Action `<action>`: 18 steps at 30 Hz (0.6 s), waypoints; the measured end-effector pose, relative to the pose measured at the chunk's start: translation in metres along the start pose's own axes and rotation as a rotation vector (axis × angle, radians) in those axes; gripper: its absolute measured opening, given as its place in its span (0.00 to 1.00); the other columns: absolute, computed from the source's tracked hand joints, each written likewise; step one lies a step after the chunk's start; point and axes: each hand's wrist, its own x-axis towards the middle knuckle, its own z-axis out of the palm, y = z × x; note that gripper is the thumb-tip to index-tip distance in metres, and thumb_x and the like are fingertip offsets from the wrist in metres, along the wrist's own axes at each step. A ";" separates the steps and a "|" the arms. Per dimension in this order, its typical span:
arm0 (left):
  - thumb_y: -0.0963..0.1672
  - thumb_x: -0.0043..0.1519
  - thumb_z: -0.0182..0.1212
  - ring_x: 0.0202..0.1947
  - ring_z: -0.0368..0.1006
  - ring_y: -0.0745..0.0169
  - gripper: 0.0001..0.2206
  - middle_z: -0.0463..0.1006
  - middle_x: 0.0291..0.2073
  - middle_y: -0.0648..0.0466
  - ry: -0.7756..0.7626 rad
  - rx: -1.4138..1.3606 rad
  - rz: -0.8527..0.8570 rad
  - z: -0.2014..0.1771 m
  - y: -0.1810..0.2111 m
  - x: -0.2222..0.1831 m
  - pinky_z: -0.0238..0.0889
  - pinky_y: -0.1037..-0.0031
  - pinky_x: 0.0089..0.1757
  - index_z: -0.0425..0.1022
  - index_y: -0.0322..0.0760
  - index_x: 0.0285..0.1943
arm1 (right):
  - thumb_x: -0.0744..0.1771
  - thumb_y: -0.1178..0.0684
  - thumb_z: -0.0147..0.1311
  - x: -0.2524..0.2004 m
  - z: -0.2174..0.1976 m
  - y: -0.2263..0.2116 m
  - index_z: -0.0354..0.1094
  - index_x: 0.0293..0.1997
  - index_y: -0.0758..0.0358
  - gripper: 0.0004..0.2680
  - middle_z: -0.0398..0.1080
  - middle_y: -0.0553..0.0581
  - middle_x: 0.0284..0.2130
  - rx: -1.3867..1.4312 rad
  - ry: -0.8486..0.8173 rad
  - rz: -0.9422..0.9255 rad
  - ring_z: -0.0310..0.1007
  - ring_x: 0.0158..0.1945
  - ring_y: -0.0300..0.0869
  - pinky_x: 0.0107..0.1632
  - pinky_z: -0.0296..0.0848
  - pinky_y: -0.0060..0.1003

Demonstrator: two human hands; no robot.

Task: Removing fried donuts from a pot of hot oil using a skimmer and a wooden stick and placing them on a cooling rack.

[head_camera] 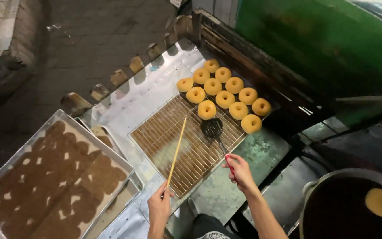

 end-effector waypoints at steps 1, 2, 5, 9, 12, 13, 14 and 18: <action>0.45 0.65 0.52 0.18 0.55 0.70 0.21 0.82 0.23 0.61 -0.009 0.005 -0.003 0.000 0.001 0.005 0.56 0.73 0.27 0.77 0.44 0.67 | 0.71 0.52 0.48 0.001 0.002 -0.001 0.69 0.58 0.63 0.11 0.76 0.67 0.34 0.002 0.008 0.006 0.47 0.12 0.37 0.16 0.44 0.31; 0.45 0.65 0.52 0.18 0.55 0.70 0.20 0.81 0.23 0.61 -0.003 -0.012 -0.001 0.000 0.003 0.008 0.55 0.74 0.26 0.77 0.44 0.67 | 0.71 0.52 0.49 0.000 0.002 -0.003 0.69 0.57 0.62 0.11 0.76 0.66 0.33 0.005 0.005 -0.007 0.48 0.13 0.37 0.16 0.44 0.30; 0.44 0.66 0.53 0.17 0.53 0.71 0.20 0.80 0.24 0.59 -0.005 -0.050 -0.016 0.001 0.009 0.007 0.52 0.75 0.24 0.76 0.43 0.68 | 0.71 0.52 0.49 0.008 -0.003 0.001 0.69 0.57 0.61 0.10 0.76 0.65 0.32 0.019 0.029 -0.042 0.49 0.12 0.38 0.16 0.44 0.31; 0.45 0.65 0.53 0.18 0.54 0.71 0.20 0.82 0.25 0.61 -0.016 -0.051 0.021 0.013 0.013 0.003 0.54 0.74 0.26 0.78 0.45 0.66 | 0.71 0.52 0.49 -0.021 -0.019 -0.015 0.68 0.59 0.62 0.12 0.76 0.66 0.33 -0.018 0.031 -0.054 0.50 0.11 0.39 0.16 0.44 0.33; 0.45 0.66 0.52 0.20 0.59 0.71 0.21 0.84 0.28 0.62 -0.076 0.020 0.088 0.032 0.021 -0.006 0.59 0.73 0.29 0.76 0.44 0.68 | 0.69 0.51 0.51 -0.042 -0.058 0.000 0.68 0.60 0.62 0.14 0.75 0.69 0.32 0.061 0.017 -0.134 0.45 0.11 0.37 0.14 0.40 0.32; 0.45 0.66 0.52 0.20 0.59 0.71 0.21 0.84 0.28 0.62 -0.093 0.030 0.102 0.042 0.021 -0.008 0.59 0.73 0.29 0.76 0.44 0.68 | 0.69 0.51 0.51 -0.040 -0.080 0.011 0.68 0.60 0.62 0.14 0.75 0.69 0.32 0.075 0.036 -0.140 0.45 0.11 0.37 0.14 0.40 0.32; 0.45 0.64 0.54 0.21 0.62 0.72 0.20 0.84 0.27 0.62 -0.114 0.035 0.191 0.053 0.020 -0.011 0.62 0.75 0.31 0.78 0.45 0.66 | 0.69 0.52 0.51 -0.042 -0.104 0.025 0.67 0.61 0.62 0.14 0.75 0.68 0.31 0.101 0.062 -0.242 0.47 0.09 0.38 0.11 0.42 0.32; 0.43 0.63 0.56 0.18 0.59 0.73 0.19 0.85 0.25 0.60 -0.290 0.047 0.378 0.107 0.032 -0.040 0.60 0.77 0.28 0.81 0.45 0.63 | 0.68 0.55 0.52 -0.109 -0.182 0.035 0.67 0.61 0.61 0.14 0.76 0.65 0.30 0.156 0.363 -0.471 0.51 0.08 0.36 0.10 0.43 0.29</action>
